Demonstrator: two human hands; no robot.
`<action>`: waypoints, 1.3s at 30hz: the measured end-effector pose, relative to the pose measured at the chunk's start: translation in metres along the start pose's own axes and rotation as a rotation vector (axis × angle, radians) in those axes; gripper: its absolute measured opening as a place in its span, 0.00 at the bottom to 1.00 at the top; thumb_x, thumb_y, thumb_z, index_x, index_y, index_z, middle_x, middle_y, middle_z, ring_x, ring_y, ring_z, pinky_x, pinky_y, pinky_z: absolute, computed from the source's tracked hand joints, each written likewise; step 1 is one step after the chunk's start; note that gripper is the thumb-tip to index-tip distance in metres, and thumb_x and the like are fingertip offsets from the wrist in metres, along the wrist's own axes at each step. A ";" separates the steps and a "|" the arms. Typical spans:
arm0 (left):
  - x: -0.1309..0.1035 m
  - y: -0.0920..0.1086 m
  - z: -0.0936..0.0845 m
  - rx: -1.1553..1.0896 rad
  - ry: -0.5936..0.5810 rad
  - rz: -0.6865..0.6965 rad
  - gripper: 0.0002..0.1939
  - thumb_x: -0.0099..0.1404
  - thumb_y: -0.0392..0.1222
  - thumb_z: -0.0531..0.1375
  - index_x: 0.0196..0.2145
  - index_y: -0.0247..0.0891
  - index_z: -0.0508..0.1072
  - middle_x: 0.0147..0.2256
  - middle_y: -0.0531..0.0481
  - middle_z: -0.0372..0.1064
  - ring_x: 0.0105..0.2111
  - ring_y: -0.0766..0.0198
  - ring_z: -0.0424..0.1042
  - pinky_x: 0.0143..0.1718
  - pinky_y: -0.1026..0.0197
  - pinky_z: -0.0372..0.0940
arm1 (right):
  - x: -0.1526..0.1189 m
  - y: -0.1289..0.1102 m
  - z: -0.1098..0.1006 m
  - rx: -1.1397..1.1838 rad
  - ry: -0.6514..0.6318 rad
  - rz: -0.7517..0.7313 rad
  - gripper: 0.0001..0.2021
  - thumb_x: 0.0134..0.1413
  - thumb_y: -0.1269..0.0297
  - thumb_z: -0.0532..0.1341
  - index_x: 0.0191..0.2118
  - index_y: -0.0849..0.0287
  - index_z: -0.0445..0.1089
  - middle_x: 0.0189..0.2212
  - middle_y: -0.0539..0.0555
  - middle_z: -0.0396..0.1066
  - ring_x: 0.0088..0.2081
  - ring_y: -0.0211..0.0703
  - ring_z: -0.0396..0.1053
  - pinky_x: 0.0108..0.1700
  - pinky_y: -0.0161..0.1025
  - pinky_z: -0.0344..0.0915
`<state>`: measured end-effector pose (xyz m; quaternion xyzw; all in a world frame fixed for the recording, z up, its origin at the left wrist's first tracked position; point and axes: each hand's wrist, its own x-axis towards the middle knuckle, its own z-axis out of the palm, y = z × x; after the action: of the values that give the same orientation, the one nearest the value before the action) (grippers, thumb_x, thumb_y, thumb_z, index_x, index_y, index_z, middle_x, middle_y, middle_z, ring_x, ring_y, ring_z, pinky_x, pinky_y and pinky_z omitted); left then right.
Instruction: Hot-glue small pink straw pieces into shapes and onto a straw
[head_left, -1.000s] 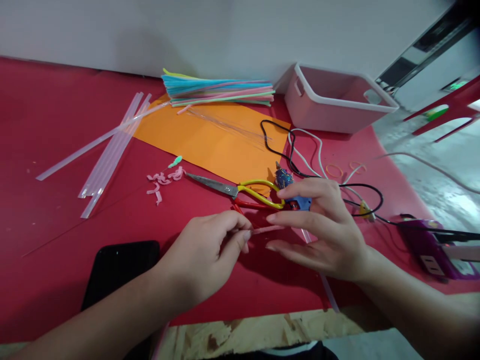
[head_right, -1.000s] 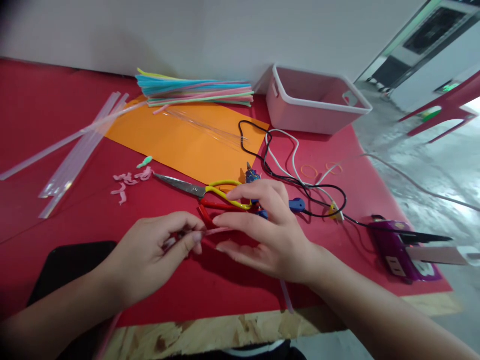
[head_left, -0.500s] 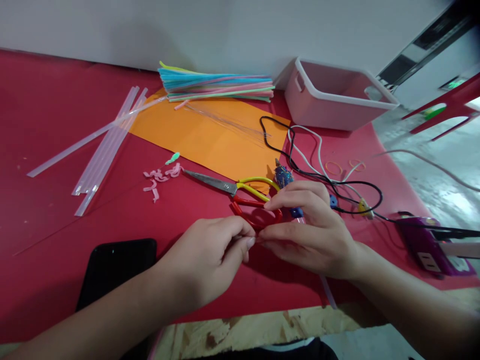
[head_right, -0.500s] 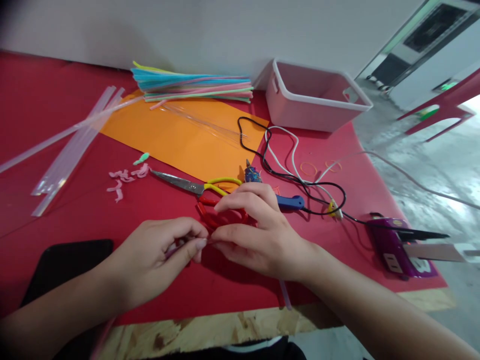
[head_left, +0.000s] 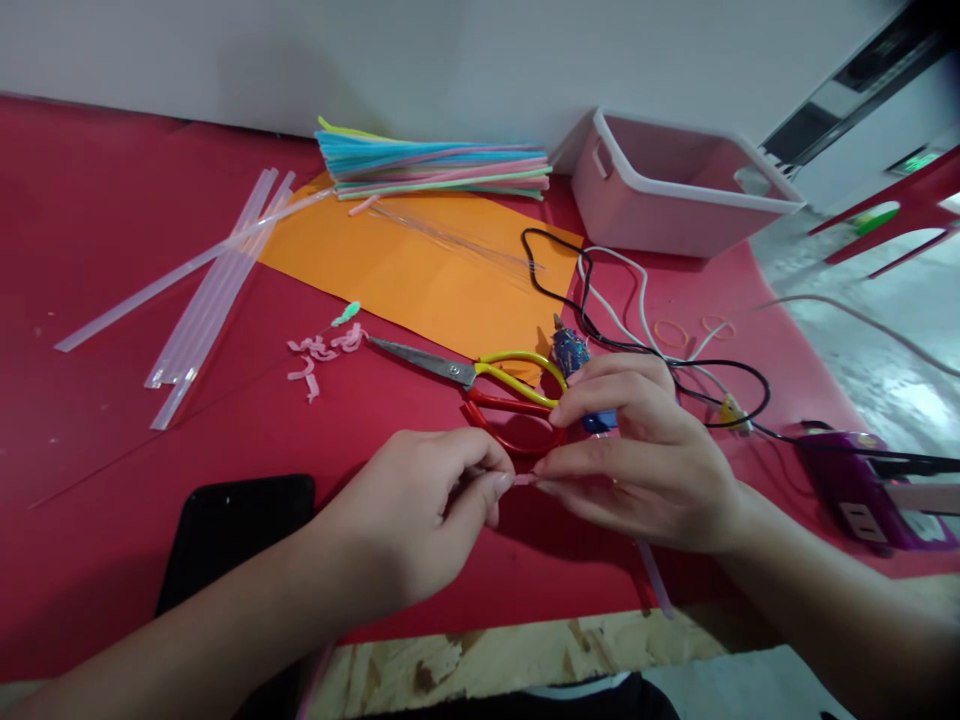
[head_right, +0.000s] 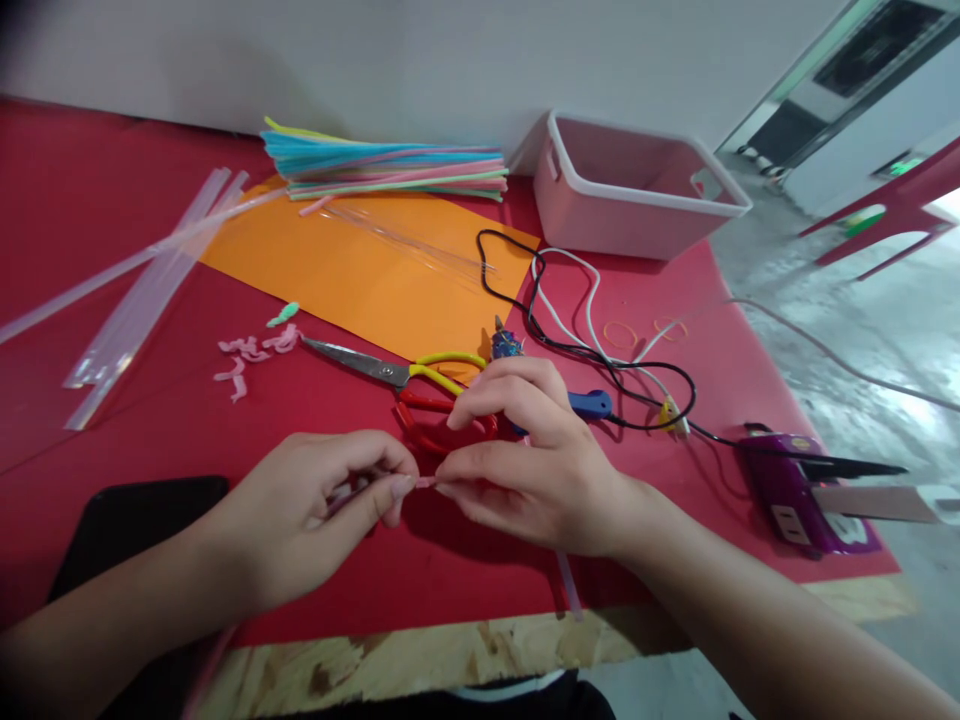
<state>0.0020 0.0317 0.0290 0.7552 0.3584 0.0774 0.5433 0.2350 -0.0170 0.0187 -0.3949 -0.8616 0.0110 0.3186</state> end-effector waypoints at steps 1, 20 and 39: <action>0.000 0.000 0.000 -0.011 -0.001 -0.005 0.10 0.70 0.39 0.56 0.31 0.38 0.73 0.24 0.55 0.72 0.20 0.70 0.62 0.23 0.68 0.56 | 0.000 0.000 -0.001 0.001 -0.004 0.003 0.06 0.52 0.65 0.71 0.37 0.51 0.77 0.40 0.53 0.71 0.49 0.50 0.66 0.53 0.52 0.66; -0.002 0.001 0.001 -0.107 -0.020 -0.064 0.09 0.69 0.39 0.57 0.30 0.39 0.71 0.22 0.58 0.69 0.19 0.72 0.59 0.20 0.69 0.52 | 0.001 0.003 -0.012 -0.039 0.023 -0.026 0.06 0.52 0.66 0.71 0.36 0.50 0.76 0.37 0.52 0.68 0.48 0.48 0.66 0.52 0.51 0.67; -0.001 0.004 0.001 -0.158 -0.049 -0.129 0.10 0.68 0.42 0.57 0.29 0.39 0.71 0.23 0.57 0.70 0.19 0.71 0.59 0.20 0.68 0.52 | 0.000 0.009 -0.016 0.072 0.008 -0.024 0.05 0.52 0.70 0.70 0.35 0.53 0.76 0.40 0.53 0.64 0.46 0.48 0.64 0.53 0.55 0.62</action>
<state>0.0034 0.0300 0.0323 0.6871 0.3855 0.0519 0.6137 0.2505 -0.0146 0.0291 -0.3728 -0.8641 0.0366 0.3362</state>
